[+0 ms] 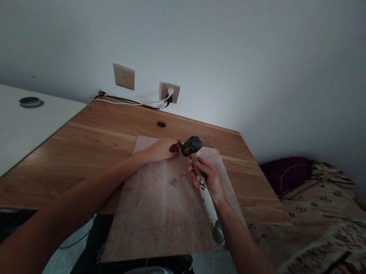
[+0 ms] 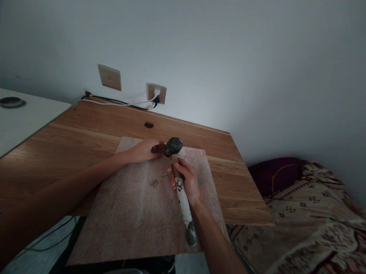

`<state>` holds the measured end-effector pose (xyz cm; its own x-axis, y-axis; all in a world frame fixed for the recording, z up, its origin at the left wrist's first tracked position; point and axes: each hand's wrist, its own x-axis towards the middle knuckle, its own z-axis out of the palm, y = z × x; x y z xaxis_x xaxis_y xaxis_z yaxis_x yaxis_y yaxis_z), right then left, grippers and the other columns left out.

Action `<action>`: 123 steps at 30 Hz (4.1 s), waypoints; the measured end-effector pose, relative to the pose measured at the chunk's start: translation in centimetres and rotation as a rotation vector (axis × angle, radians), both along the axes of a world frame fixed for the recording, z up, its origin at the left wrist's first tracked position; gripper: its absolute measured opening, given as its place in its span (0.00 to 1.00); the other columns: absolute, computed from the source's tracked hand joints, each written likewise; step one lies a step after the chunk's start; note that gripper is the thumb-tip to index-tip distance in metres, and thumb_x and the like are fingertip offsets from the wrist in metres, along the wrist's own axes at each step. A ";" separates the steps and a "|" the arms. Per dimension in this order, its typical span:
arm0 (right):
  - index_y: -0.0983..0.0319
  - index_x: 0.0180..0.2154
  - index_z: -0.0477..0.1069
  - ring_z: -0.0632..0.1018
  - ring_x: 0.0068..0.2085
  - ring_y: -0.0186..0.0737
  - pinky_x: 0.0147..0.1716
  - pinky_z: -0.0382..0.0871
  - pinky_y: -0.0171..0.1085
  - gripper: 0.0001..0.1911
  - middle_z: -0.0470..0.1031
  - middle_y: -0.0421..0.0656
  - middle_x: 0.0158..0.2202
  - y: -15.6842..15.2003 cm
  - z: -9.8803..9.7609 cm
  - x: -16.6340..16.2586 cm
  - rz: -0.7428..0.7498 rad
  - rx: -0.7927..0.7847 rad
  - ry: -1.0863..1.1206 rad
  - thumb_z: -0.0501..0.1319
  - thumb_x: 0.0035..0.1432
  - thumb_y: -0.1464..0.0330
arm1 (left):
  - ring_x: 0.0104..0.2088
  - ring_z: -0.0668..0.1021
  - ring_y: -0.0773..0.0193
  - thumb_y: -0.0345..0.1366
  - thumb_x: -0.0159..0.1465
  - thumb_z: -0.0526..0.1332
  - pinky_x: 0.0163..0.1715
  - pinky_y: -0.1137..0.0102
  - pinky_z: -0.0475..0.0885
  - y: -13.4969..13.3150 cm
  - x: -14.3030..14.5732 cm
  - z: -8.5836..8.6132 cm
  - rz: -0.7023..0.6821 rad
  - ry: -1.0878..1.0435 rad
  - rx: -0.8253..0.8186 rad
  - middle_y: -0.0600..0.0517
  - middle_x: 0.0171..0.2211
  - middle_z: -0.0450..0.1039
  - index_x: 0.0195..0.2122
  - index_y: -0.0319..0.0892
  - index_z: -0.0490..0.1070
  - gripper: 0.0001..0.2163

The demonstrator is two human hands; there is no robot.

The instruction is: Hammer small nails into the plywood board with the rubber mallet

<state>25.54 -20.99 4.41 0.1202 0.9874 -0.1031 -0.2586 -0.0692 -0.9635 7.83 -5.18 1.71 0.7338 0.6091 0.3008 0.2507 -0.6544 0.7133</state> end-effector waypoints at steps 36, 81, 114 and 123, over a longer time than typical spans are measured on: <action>0.60 0.37 0.77 0.68 0.16 0.31 0.12 0.58 0.32 0.15 0.77 0.39 0.26 -0.2 0.6 -0.5 0.041 -0.033 -0.118 0.68 0.55 0.56 | 0.37 0.84 0.59 0.25 0.60 0.63 0.38 0.69 0.73 0.0 -0.1 0.2 -0.023 -0.002 -0.017 0.48 0.39 0.84 0.54 0.39 0.77 0.20; 0.60 0.39 0.78 0.68 0.16 0.31 0.13 0.57 0.33 0.14 0.79 0.41 0.28 -0.3 0.3 -0.4 0.021 -0.011 -0.148 0.67 0.58 0.57 | 0.36 0.84 0.61 0.21 0.59 0.63 0.39 0.69 0.74 0.0 -0.1 0.1 -0.007 -0.015 -0.010 0.49 0.37 0.84 0.51 0.39 0.77 0.19; 0.60 0.32 0.73 0.69 0.15 0.29 0.11 0.59 0.30 0.16 0.77 0.38 0.27 0.0 0.0 -0.2 -0.202 -0.014 -0.042 0.71 0.51 0.56 | 0.44 0.77 0.53 0.39 0.61 0.69 0.48 0.61 0.73 -5.0 0.2 1.5 -0.204 0.197 0.355 0.48 0.38 0.73 0.37 0.42 0.74 0.08; 0.60 0.32 0.75 0.69 0.15 0.30 0.11 0.58 0.31 0.15 0.76 0.38 0.26 0.2 -0.5 -0.1 -0.227 0.007 -0.070 0.70 0.53 0.56 | 0.41 0.78 0.60 0.30 0.61 0.66 0.45 0.66 0.73 -4.0 -0.1 0.9 -0.244 0.060 0.179 0.50 0.39 0.73 0.34 0.42 0.75 0.02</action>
<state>25.43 -20.81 3.95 0.3460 0.9348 -0.0795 -0.1988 -0.0098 -0.9800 7.75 -9.15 2.66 0.8715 0.3538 0.3396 0.1085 -0.8145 0.5699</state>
